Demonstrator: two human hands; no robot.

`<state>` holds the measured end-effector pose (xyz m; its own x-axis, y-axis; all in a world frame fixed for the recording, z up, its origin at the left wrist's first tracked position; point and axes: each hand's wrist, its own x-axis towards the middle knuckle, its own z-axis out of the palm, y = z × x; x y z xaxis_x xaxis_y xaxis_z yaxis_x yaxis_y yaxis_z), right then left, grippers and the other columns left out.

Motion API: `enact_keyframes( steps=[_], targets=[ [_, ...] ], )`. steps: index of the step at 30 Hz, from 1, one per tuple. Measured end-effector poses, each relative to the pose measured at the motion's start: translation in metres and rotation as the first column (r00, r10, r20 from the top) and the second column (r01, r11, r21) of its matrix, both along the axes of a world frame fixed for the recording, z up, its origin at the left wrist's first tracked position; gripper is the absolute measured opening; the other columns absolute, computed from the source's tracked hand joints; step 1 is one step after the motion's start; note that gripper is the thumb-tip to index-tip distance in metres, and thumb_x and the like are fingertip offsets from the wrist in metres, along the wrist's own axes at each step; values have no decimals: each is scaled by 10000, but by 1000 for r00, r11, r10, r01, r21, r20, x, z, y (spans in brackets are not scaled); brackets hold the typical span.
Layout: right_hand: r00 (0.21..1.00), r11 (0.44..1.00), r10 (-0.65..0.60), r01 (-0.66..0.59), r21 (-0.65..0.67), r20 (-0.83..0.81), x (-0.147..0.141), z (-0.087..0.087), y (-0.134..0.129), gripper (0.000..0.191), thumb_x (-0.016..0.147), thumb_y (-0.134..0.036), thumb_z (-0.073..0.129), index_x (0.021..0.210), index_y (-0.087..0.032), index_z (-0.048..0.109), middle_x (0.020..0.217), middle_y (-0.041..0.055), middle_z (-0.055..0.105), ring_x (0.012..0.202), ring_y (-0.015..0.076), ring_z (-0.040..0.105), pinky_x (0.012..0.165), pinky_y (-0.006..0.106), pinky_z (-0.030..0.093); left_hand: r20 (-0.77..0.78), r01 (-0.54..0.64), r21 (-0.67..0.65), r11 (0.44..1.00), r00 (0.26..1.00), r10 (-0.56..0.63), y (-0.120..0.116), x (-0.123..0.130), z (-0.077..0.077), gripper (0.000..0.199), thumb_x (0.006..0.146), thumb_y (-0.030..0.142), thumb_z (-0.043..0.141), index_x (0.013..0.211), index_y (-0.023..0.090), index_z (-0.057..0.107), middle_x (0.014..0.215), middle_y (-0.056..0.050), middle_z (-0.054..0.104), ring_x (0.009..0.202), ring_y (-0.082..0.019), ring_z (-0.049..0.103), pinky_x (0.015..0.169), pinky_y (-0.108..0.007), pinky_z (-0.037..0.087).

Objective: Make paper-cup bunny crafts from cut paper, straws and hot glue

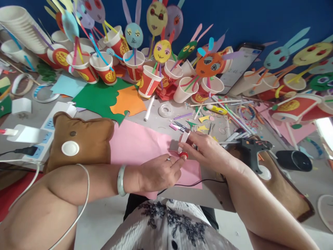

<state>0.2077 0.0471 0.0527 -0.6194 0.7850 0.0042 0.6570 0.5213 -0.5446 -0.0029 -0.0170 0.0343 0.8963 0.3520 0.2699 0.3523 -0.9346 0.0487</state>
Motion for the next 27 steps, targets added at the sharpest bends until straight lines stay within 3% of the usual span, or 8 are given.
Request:
enact_keyframes(
  steps=[5, 13, 27],
  targets=[
    [997, 999, 3, 0, -40, 71, 0, 3, 0, 309, 1010, -410, 470, 784, -219, 559, 660, 21, 566, 642, 170, 514, 617, 298, 386, -74, 23, -51, 998, 997, -27, 2, -1, 6, 105, 882, 118, 599, 922, 85, 691, 1343, -257, 635, 899, -233, 698, 783, -353, 529],
    [991, 999, -6, 12, -42, 130, -2, 0, 0, 289, 992, -364, 490, 742, -223, 516, 649, 22, 543, 652, 185, 503, 617, 296, 366, -91, 26, -58, 998, 995, -31, 0, 1, 4, 125, 890, 114, 564, 917, 88, 683, 1346, -262, 629, 863, -234, 694, 757, -361, 518],
    [996, 999, -49, 51, -19, 77, 6, -8, 1, 288, 988, -415, 473, 806, -213, 569, 641, 23, 564, 640, 182, 504, 619, 287, 373, -114, 1, -5, 1000, 993, -2, -1, 1, 3, 191, 906, 78, 484, 884, 113, 671, 1368, -236, 625, 816, -202, 675, 741, -348, 500]
  ],
)
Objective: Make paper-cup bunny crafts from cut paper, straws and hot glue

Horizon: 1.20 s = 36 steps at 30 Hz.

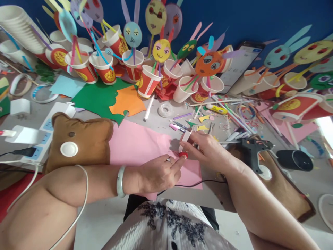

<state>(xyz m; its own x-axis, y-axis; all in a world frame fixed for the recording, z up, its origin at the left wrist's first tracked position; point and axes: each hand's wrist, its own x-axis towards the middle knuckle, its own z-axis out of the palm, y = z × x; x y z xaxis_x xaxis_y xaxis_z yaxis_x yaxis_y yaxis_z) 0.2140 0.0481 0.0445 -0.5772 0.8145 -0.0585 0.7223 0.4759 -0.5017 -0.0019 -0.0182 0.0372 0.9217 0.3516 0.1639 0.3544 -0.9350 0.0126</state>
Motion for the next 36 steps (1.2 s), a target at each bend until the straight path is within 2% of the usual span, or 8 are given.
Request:
enact_keyframes(
  steps=[7, 13, 21, 27, 31, 36],
  targets=[
    [999, 998, -50, 50, -50, 7, -1, 9, -1, 317, 990, -424, 447, 798, -208, 577, 616, 14, 569, 597, 162, 506, 588, 275, 365, -22, 18, -46, 999, 1000, -19, 0, -2, 4, 121, 885, 142, 591, 935, 83, 684, 1399, -278, 586, 842, -222, 681, 767, -361, 514],
    [988, 986, -155, 154, -70, -13, 6, 5, -7, 368, 988, -486, 462, 759, -218, 567, 609, 8, 600, 537, 147, 504, 568, 279, 371, -52, 23, -64, 998, 998, -26, 1, -2, 7, 161, 893, 158, 586, 994, 71, 677, 1420, -286, 565, 877, -236, 692, 794, -364, 520],
    [953, 949, -297, 287, -127, -63, 18, -1, -19, 402, 970, -554, 514, 819, -205, 642, 699, 51, 710, 611, 179, 625, 596, 285, 459, -100, 28, -97, 995, 994, -37, 3, -1, 9, 197, 877, 199, 595, 1005, 73, 675, 1469, -295, 513, 954, -260, 688, 826, -375, 517],
    [920, 923, -375, 360, -135, -112, 20, -3, -34, 374, 972, -480, 535, 807, -179, 683, 838, 99, 768, 723, 217, 705, 655, 310, 531, -61, 29, -159, 987, 997, -39, 4, -1, 7, 218, 837, 192, 617, 996, 71, 703, 1460, -294, 521, 954, -274, 679, 821, -390, 519],
    [918, 933, -356, 339, -118, -176, 15, 4, -44, 355, 988, -422, 513, 849, -181, 732, 918, 96, 777, 767, 218, 725, 685, 308, 557, -60, 17, -194, 981, 998, -29, 3, 0, 4, 255, 809, 163, 598, 1009, 52, 710, 1465, -309, 506, 935, -282, 673, 805, -405, 517],
    [938, 956, -290, 291, -24, -187, 14, 11, -47, 363, 996, -373, 507, 800, -213, 768, 993, 75, 769, 804, 212, 728, 753, 318, 565, -62, 20, -189, 982, 998, -32, 2, 0, 1, 253, 793, 168, 615, 993, 43, 709, 1477, -320, 487, 910, -272, 658, 785, -406, 507]
  ],
)
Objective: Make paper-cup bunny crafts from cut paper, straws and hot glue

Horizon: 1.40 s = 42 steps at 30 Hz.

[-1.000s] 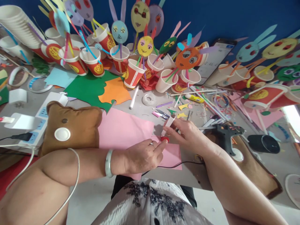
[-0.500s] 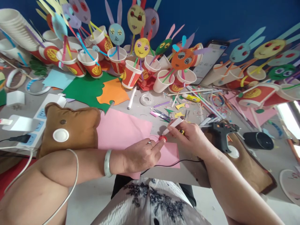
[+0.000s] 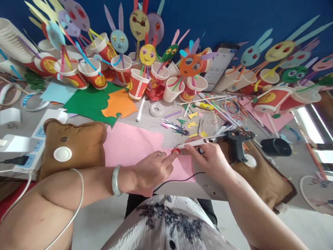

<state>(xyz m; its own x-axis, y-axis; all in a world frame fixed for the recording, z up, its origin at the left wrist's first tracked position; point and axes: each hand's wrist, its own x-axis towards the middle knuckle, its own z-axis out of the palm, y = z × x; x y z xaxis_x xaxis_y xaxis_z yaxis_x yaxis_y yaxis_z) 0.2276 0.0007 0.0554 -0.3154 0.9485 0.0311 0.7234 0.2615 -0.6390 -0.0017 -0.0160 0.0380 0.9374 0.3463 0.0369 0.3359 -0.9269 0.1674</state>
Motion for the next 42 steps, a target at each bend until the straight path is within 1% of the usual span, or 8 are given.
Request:
enact_keyframes(
  steps=[5, 9, 14, 19, 25, 28, 35, 42],
  targets=[
    [999, 999, 21, -22, 27, 40, 3, 2, 1, 322, 978, -405, 541, 824, -219, 753, 939, 80, 783, 848, 242, 721, 797, 359, 561, -6, 11, 46, 999, 1000, -11, -1, 0, 0, 257, 796, 167, 640, 1012, 40, 696, 1467, -322, 497, 959, -282, 655, 791, -395, 500],
    [999, 999, 5, -3, -49, 40, 3, 5, 1, 302, 970, -436, 551, 933, -202, 738, 899, 80, 793, 772, 221, 732, 694, 312, 565, -22, 24, 70, 997, 999, -23, -1, 0, 3, 236, 809, 167, 645, 1009, 48, 688, 1464, -317, 502, 978, -286, 664, 778, -389, 502],
    [999, 999, -25, 26, -28, 43, 3, 4, -5, 350, 969, -404, 546, 768, -193, 738, 973, 97, 791, 763, 214, 742, 674, 296, 570, -39, 30, 74, 997, 999, -27, 0, -1, 6, 216, 815, 176, 644, 989, 58, 691, 1464, -317, 503, 976, -290, 679, 767, -381, 503],
    [994, 995, -102, 102, -2, 41, 5, -2, -18, 319, 965, -388, 558, 846, -178, 767, 979, 113, 789, 751, 216, 745, 628, 285, 570, -16, 34, 65, 997, 999, -33, -1, -1, 3, 184, 819, 160, 636, 964, 69, 703, 1428, -297, 550, 1098, -312, 656, 765, -374, 504],
    [980, 979, -200, 199, 34, 8, 4, -13, -37, 263, 971, -386, 571, 981, -181, 735, 907, 93, 785, 690, 195, 726, 574, 270, 535, -5, 27, 42, 999, 1000, -26, -1, 0, 0, 194, 810, 138, 642, 969, 48, 704, 1438, -314, 530, 1124, -325, 649, 829, -409, 520],
    [974, 972, -228, 228, 62, -4, 4, -16, -45, 256, 975, -396, 571, 980, -188, 720, 892, 84, 781, 660, 182, 713, 555, 265, 522, -8, 9, 33, 999, 1000, -8, -1, 1, 0, 213, 806, 139, 646, 987, 40, 701, 1478, -316, 488, 1105, -311, 658, 828, -404, 522],
    [965, 957, -263, 262, 123, -6, 0, -21, -61, 214, 971, -385, 582, 1003, -206, 694, 793, 48, 761, 544, 144, 643, 521, 259, 511, 23, 3, 12, 1000, 1000, -3, -1, 0, -1, 213, 831, 159, 608, 1001, 69, 700, 1444, -275, 545, 1200, -315, 628, 884, -414, 510],
    [984, 954, -173, 156, 257, 44, -3, -28, -73, 122, 987, -289, 567, 1045, -235, 660, 913, 71, 774, 781, 207, 728, 689, 331, 585, 48, -11, 9, 1000, 999, 10, -1, 0, -1, 207, 839, 158, 587, 995, 72, 694, 1393, -263, 590, 1296, -335, 581, 933, -426, 517]
  ],
)
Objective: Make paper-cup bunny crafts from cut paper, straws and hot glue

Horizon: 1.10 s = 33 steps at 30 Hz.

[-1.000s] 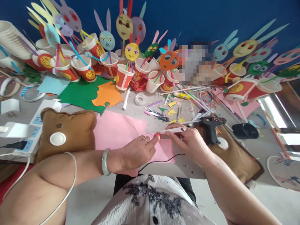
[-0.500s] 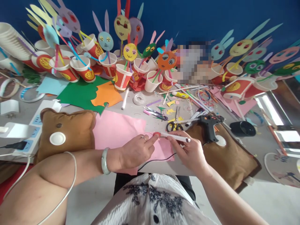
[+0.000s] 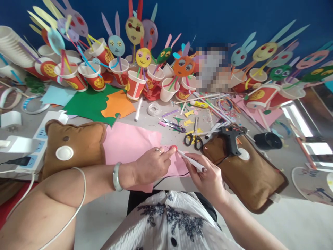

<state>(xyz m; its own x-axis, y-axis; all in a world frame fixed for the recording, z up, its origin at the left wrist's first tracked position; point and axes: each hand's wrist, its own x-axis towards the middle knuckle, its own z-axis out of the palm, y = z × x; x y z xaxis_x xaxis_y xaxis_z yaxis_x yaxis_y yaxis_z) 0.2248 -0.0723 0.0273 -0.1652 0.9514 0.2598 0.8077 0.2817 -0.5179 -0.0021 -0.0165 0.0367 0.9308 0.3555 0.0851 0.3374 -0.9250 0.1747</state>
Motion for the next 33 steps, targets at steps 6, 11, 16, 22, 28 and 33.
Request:
enact_keyframes(
  steps=[6, 11, 16, 22, 28, 33],
  targets=[
    [990, 987, 94, -106, 117, 102, -2, -5, -7, 161, 962, -155, 578, 1102, -228, 610, 837, 48, 756, 641, 175, 650, 620, 313, 544, -4, 4, 19, 1000, 1000, -4, 0, -2, 1, 230, 854, 158, 577, 1037, 74, 690, 1404, -248, 588, 1347, -330, 547, 989, -434, 513],
    [982, 979, 135, -153, 137, 129, -5, -8, -12, 226, 941, -121, 590, 1142, -225, 588, 802, 38, 746, 573, 169, 589, 615, 318, 518, 7, -5, 48, 999, 1000, 5, 0, 0, -5, 276, 890, 120, 515, 1105, 76, 682, 1430, -232, 575, 1347, -303, 553, 974, -428, 531],
    [980, 970, 152, -174, 173, 131, -7, -9, -12, 270, 929, -90, 601, 1162, -222, 565, 805, 33, 740, 568, 163, 582, 621, 314, 499, 52, -18, 47, 999, 999, 15, 2, 1, -11, 293, 933, 103, 458, 1118, 82, 684, 1416, -207, 597, 1313, -273, 585, 960, -399, 543],
    [976, 938, 199, -215, 274, 83, -7, -14, -11, 288, 919, -70, 629, 1170, -202, 575, 857, 39, 763, 620, 149, 646, 647, 311, 482, 179, -120, -38, 992, 976, 124, 2, 3, -23, 333, 942, 119, 471, 1209, 65, 663, 1406, -180, 616, 1196, -256, 646, 962, -387, 542],
    [964, 926, 239, -263, 269, 118, -7, -17, -10, 344, 915, -33, 571, 1218, -195, 567, 902, 53, 777, 632, 150, 661, 638, 319, 454, 207, -162, -93, 982, 962, 178, 3, 5, -24, 287, 972, 167, 455, 1101, 105, 703, 1411, -117, 629, 1086, -251, 660, 876, -408, 540],
    [959, 924, 257, -279, 260, 116, -7, -19, -7, 296, 933, -88, 585, 1216, -168, 550, 907, 66, 773, 636, 153, 661, 647, 327, 439, 207, -173, -89, 981, 960, 188, 4, 5, -22, 286, 987, 197, 450, 1047, 114, 717, 1405, -98, 636, 1033, -255, 653, 844, -420, 518]
  ],
)
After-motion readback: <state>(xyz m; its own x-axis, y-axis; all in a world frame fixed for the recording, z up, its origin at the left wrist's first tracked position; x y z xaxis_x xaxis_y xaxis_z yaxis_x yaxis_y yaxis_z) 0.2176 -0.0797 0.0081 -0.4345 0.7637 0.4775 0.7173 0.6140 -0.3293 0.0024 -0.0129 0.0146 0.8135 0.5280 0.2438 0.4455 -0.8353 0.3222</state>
